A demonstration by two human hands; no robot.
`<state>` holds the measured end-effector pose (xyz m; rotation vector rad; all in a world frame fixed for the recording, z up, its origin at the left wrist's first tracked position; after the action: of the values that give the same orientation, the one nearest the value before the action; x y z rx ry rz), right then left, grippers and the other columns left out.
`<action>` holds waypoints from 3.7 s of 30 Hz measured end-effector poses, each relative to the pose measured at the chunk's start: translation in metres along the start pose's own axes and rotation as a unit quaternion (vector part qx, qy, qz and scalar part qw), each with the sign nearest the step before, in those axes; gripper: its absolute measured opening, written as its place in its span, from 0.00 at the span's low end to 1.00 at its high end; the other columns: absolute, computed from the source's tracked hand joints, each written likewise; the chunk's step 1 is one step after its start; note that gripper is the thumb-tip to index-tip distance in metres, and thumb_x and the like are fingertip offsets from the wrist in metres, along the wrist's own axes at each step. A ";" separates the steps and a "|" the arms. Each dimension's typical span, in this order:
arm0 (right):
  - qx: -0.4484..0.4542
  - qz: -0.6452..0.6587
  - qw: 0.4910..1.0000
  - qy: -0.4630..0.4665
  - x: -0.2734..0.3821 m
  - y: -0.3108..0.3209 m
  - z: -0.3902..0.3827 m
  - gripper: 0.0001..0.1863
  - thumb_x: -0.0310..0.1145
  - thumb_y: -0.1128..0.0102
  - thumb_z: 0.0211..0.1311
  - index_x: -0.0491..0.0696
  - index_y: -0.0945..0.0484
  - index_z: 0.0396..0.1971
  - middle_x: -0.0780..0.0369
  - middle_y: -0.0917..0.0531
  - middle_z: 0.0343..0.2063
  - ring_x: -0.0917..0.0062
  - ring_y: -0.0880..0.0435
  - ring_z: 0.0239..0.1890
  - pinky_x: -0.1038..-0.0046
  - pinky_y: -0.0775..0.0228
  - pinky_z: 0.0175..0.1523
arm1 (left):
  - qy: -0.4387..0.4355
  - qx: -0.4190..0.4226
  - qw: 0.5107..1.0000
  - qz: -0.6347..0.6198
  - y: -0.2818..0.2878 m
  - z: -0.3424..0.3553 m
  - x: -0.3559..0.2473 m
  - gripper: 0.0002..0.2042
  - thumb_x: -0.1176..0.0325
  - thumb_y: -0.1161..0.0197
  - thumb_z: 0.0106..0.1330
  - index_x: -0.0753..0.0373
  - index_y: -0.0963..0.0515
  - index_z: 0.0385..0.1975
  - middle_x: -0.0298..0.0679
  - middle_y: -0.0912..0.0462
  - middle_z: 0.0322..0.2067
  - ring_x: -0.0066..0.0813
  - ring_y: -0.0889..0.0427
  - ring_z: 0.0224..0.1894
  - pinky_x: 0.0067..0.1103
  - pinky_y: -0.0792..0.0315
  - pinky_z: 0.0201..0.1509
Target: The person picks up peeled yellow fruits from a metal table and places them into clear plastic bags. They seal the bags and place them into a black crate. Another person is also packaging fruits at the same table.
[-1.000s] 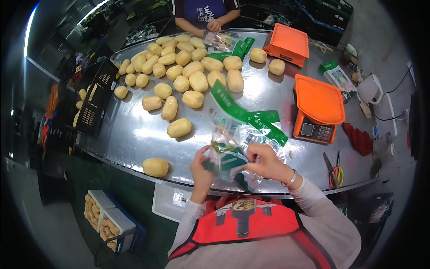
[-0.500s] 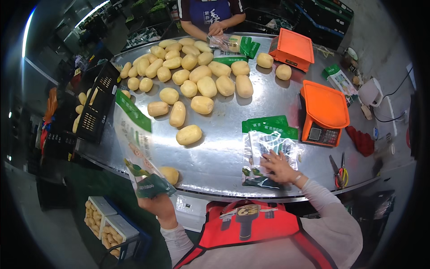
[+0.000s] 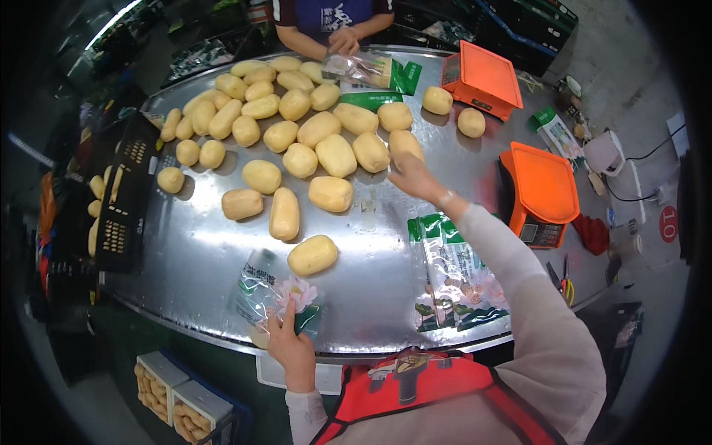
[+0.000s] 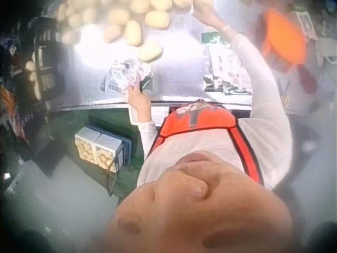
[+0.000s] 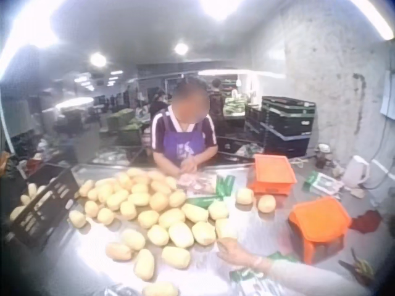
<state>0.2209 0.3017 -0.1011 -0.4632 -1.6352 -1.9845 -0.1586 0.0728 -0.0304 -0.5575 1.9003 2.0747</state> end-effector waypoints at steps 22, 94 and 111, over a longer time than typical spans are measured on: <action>0.132 -0.103 0.969 -0.182 -0.001 -0.054 0.097 0.55 0.48 0.21 0.34 0.39 0.41 0.62 0.43 0.25 0.53 0.53 0.25 0.57 0.64 0.33 0.62 | -0.020 0.075 0.988 -0.136 -0.002 0.018 -0.010 0.33 0.84 0.40 0.46 0.54 0.24 0.58 0.53 0.28 0.37 0.58 0.24 0.39 0.41 0.30 0.42; 0.200 0.658 0.704 -0.176 0.107 0.026 -0.306 0.33 0.33 0.43 0.68 0.50 0.49 0.68 0.62 0.23 0.43 0.79 0.19 0.37 0.78 0.25 0.34 | -0.206 0.009 0.978 0.013 -0.062 -0.115 -0.164 0.33 0.69 0.39 0.57 0.66 0.37 0.65 0.47 0.22 0.41 0.43 0.17 0.32 0.34 0.25 0.29; 0.120 0.820 0.430 -0.357 0.129 0.038 -0.299 0.20 0.40 0.43 0.67 0.48 0.31 0.54 0.63 0.19 0.40 0.78 0.19 0.31 0.76 0.24 0.34 | -0.267 -0.158 0.947 -0.078 -0.061 -0.104 -0.179 0.26 0.73 0.39 0.54 0.63 0.27 0.58 0.40 0.26 0.30 0.40 0.21 0.25 0.31 0.28 0.27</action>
<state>0.1585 -0.0174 -0.0612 -1.9188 -0.7217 0.0798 0.0375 -0.0136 -0.0097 -0.1668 1.1950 2.1543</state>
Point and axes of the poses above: each hand's wrist, its own z-axis towards the middle knuckle, its own y-axis out of the back of the hand, x = y × z, the point moved 1 cm from there along z, towards the middle knuckle
